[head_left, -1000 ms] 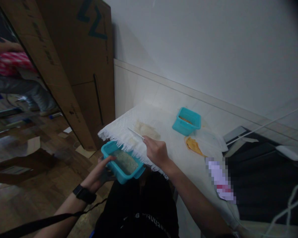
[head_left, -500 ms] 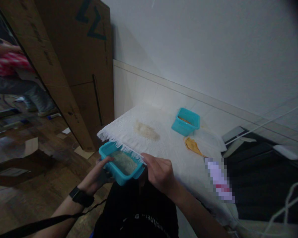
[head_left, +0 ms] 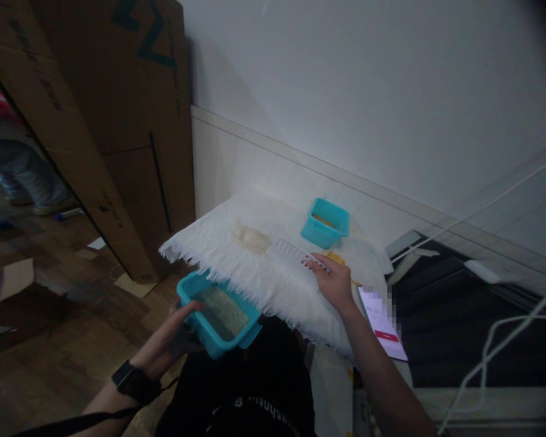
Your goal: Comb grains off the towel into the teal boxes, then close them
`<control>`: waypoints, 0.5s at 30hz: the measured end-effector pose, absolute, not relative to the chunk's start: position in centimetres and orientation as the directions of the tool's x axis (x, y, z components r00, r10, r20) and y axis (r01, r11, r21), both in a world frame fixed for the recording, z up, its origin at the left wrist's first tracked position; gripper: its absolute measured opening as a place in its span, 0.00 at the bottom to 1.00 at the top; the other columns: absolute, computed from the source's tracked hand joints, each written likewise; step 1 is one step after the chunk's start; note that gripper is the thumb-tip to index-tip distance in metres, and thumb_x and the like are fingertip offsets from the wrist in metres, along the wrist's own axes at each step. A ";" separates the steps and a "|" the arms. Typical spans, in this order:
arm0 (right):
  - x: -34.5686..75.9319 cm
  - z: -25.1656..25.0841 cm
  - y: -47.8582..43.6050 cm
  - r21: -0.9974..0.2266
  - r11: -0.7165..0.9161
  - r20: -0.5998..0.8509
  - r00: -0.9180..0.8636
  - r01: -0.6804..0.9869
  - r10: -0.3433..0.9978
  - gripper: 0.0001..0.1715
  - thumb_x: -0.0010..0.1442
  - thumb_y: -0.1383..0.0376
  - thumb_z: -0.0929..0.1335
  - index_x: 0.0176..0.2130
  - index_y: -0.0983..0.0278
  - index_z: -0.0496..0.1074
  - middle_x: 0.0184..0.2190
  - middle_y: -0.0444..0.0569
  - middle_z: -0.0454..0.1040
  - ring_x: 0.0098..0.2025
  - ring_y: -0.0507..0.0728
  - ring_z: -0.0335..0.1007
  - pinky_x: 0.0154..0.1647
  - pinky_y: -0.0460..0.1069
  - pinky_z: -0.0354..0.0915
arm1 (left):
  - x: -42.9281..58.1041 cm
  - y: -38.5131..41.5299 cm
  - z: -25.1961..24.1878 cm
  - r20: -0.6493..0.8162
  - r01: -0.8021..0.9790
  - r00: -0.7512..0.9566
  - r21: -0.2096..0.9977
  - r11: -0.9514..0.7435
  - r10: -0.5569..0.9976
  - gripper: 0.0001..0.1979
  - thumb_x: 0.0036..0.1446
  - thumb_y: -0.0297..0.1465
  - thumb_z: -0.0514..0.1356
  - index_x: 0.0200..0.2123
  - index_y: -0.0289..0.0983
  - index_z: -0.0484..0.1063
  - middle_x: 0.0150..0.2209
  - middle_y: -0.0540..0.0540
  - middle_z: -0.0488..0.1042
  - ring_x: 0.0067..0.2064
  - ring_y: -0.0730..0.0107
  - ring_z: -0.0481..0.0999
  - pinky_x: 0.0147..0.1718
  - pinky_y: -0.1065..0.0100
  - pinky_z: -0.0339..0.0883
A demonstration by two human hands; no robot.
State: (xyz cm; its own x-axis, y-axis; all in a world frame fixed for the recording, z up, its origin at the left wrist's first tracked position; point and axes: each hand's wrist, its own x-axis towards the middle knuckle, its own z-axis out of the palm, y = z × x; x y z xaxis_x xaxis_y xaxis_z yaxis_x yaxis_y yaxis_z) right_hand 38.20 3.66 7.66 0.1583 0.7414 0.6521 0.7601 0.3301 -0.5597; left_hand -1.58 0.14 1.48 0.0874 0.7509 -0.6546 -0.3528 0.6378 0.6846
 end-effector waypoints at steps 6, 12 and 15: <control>34.9 8.4 8.7 -0.616 0.325 0.573 0.125 0.717 0.810 0.13 0.68 0.62 0.74 0.45 0.61 0.91 0.41 0.54 0.93 0.38 0.64 0.90 0.41 0.54 0.83 | -1.8 0.2 1.7 -0.618 -0.365 0.120 0.701 0.613 0.777 0.36 0.52 0.42 0.82 0.59 0.52 0.70 0.48 0.47 0.78 0.41 0.56 0.82 0.40 0.51 0.82; 30.5 10.2 14.0 -0.631 0.284 0.452 0.045 0.722 0.891 0.15 0.68 0.69 0.73 0.49 0.61 0.91 0.41 0.49 0.93 0.42 0.62 0.91 0.47 0.51 0.82 | -2.2 0.7 1.9 -0.634 -0.341 0.109 0.700 0.628 0.766 0.33 0.58 0.41 0.78 0.60 0.53 0.66 0.48 0.48 0.77 0.43 0.53 0.83 0.42 0.49 0.84; 28.4 10.7 16.1 -0.619 0.287 0.437 0.017 0.731 0.899 0.16 0.69 0.70 0.73 0.51 0.60 0.90 0.42 0.48 0.93 0.44 0.62 0.91 0.50 0.51 0.81 | -2.5 0.7 2.0 -0.623 -0.343 0.109 0.708 0.618 0.774 0.37 0.56 0.42 0.80 0.62 0.52 0.65 0.47 0.47 0.77 0.41 0.54 0.83 0.41 0.50 0.84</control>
State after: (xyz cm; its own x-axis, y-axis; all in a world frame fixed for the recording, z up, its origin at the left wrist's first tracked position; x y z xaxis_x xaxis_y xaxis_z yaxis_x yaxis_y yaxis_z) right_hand 28.42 16.15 10.68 0.0170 0.8992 0.4372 0.7305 0.2874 -0.6195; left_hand -2.45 0.73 2.00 0.1092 0.7745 -0.6231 -0.3429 0.6177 0.7077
